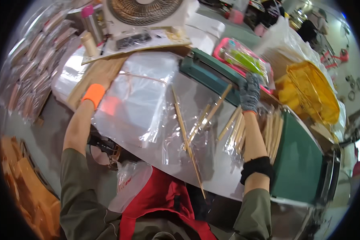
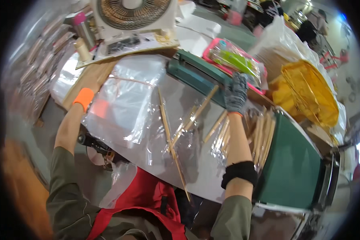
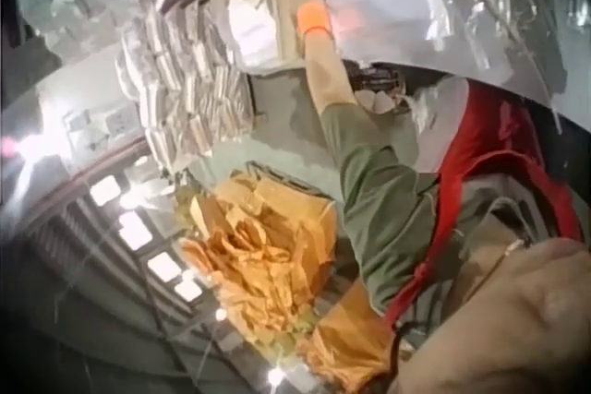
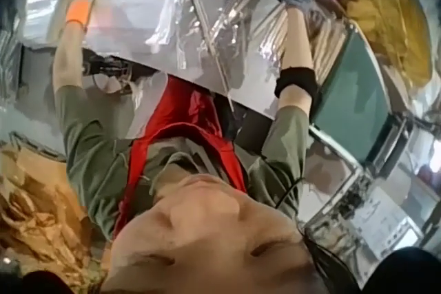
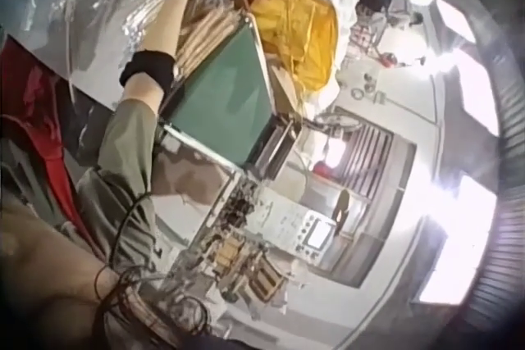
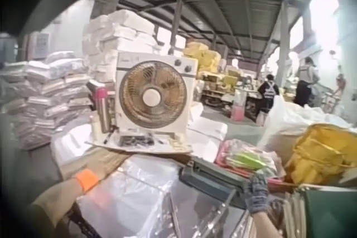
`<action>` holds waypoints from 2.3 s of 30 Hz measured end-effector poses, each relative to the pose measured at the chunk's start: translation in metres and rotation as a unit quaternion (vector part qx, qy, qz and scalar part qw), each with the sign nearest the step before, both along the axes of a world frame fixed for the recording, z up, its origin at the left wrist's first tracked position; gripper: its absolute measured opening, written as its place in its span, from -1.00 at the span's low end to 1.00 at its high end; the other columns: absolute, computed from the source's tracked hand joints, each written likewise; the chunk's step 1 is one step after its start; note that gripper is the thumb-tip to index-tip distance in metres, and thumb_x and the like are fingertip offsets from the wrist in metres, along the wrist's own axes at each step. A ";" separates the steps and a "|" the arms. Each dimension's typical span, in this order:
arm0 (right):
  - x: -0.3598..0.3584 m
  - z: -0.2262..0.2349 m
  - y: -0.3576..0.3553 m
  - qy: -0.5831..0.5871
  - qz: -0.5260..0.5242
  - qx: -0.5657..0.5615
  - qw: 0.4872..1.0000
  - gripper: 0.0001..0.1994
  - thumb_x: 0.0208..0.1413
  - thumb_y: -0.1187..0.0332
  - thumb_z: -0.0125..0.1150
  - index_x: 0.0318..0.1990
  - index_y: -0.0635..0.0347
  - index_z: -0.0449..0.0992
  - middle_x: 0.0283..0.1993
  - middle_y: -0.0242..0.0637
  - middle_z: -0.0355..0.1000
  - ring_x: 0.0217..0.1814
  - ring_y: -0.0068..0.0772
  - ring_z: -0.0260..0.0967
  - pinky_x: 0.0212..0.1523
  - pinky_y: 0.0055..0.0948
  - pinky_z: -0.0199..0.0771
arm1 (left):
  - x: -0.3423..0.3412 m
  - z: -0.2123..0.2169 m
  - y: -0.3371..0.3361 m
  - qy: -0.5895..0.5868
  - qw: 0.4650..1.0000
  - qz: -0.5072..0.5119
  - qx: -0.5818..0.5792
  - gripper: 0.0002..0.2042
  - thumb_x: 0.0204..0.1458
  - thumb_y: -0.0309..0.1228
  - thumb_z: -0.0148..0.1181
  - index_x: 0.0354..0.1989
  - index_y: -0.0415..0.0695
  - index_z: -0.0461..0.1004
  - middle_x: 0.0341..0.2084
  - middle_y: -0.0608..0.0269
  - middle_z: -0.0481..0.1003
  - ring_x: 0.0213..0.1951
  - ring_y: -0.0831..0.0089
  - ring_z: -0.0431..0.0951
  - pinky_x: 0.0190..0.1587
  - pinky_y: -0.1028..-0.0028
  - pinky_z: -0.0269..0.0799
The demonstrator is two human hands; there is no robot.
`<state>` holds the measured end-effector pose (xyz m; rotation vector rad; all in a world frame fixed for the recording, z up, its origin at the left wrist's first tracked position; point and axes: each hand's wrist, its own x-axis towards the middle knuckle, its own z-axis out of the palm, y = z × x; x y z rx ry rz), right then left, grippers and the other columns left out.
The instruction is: Bundling wooden sticks and packaging them into plastic bags using a manual sealing machine.
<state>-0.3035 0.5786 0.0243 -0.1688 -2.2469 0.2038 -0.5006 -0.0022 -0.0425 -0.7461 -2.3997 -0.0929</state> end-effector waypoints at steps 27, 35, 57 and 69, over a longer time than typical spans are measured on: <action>0.159 0.001 -0.214 -0.325 -0.031 -0.142 0.934 -0.47 -0.10 0.08 0.16 -0.08 0.36 0.32 -0.16 0.07 0.40 -0.13 0.06 0.38 -0.11 -0.12 0.39 | 0.161 0.157 0.010 -0.423 0.749 0.057 0.506 -0.89 -0.11 -0.42 0.13 -0.50 -0.19 0.41 -0.72 0.36 0.37 -0.76 0.72 0.21 -0.77 0.70 0.01; 0.123 -0.046 -0.190 -0.345 -0.056 -0.244 0.904 -0.72 -0.07 0.21 0.07 -0.32 0.27 0.43 -0.45 0.01 0.45 -0.35 0.00 0.44 -0.31 -0.18 0.43 | 0.276 0.126 0.155 -0.478 0.561 -0.088 0.670 -0.88 -0.04 -0.42 0.14 -0.39 -0.18 0.38 -0.57 0.25 0.46 -0.66 0.72 0.24 -0.71 0.73 0.07; 0.116 -0.028 -0.154 -0.294 -0.093 -0.486 0.818 -0.72 -0.13 0.22 0.09 -0.39 0.27 0.53 -0.32 0.06 0.45 -0.29 0.00 0.44 -0.25 -0.21 0.44 | 0.249 0.201 0.319 -0.536 0.503 -0.307 0.604 -0.92 -0.02 -0.47 0.12 -0.37 -0.20 0.43 -0.57 0.29 0.49 -0.65 0.71 0.34 -0.69 0.73 0.13; 0.563 -0.076 -0.201 -0.207 -0.145 -0.468 0.847 -0.80 0.04 0.33 0.06 -0.22 0.22 0.35 -0.43 -0.03 0.40 -0.51 0.04 0.35 -0.51 -0.18 0.34 | 0.341 0.071 0.402 -0.582 0.554 -0.199 0.561 -0.88 -0.02 -0.42 0.11 -0.41 -0.22 0.40 -0.64 0.34 0.44 -0.65 0.63 0.40 -0.67 0.64 0.21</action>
